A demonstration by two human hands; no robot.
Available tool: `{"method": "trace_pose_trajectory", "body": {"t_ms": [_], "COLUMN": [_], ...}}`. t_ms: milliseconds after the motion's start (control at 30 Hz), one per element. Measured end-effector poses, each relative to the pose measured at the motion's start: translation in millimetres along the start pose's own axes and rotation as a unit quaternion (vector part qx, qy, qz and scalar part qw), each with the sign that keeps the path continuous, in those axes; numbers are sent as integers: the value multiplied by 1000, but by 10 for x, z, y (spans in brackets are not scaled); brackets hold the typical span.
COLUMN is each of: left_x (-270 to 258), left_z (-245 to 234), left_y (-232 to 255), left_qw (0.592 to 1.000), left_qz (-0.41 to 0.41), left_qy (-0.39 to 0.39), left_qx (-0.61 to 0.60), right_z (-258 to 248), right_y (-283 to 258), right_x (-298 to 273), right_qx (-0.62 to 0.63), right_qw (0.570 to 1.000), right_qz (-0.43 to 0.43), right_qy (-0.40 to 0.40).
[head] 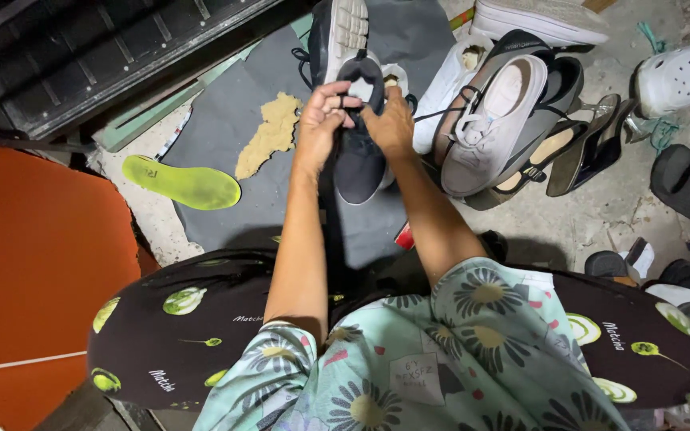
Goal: Cleaning a black shoe with a brush and tying the laces while sitting on the floor.
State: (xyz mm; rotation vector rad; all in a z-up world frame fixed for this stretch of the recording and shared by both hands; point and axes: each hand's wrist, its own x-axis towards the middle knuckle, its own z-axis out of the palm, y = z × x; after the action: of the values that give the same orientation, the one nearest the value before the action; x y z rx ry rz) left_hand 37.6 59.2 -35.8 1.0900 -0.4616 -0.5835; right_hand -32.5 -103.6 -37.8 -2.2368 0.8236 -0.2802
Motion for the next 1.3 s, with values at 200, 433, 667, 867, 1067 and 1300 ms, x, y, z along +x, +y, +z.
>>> {"method": "trace_pose_trajectory", "body": {"t_ms": [200,433,667,867,1067,1300], "left_x": [-30,-36,-298,-181,102,230], "left_z": [196,-216,-654,246,483,509], "left_y": [727,537,-680,240,252,235], "left_qw": [986,952,891,781,877,866], "left_qz": [0,119,-116,-79,40,13], "left_qy": [113,218,200,187,47,-3], "left_qx": [-121,-177,391,591,476,500], "right_z": [-190,-535,-469,-533,-634,-538], "right_y": [220,359,490,334,-73,-3], "right_x": [107,274,274,174,-18,91], "right_qx": [-33,-28,-14,27,60,-23], "right_qw": [999,992,994,990,988,978], "right_qz": [29,48,68,-4,-62,-203], "right_qy": [17,109,90,137,131,47]}}
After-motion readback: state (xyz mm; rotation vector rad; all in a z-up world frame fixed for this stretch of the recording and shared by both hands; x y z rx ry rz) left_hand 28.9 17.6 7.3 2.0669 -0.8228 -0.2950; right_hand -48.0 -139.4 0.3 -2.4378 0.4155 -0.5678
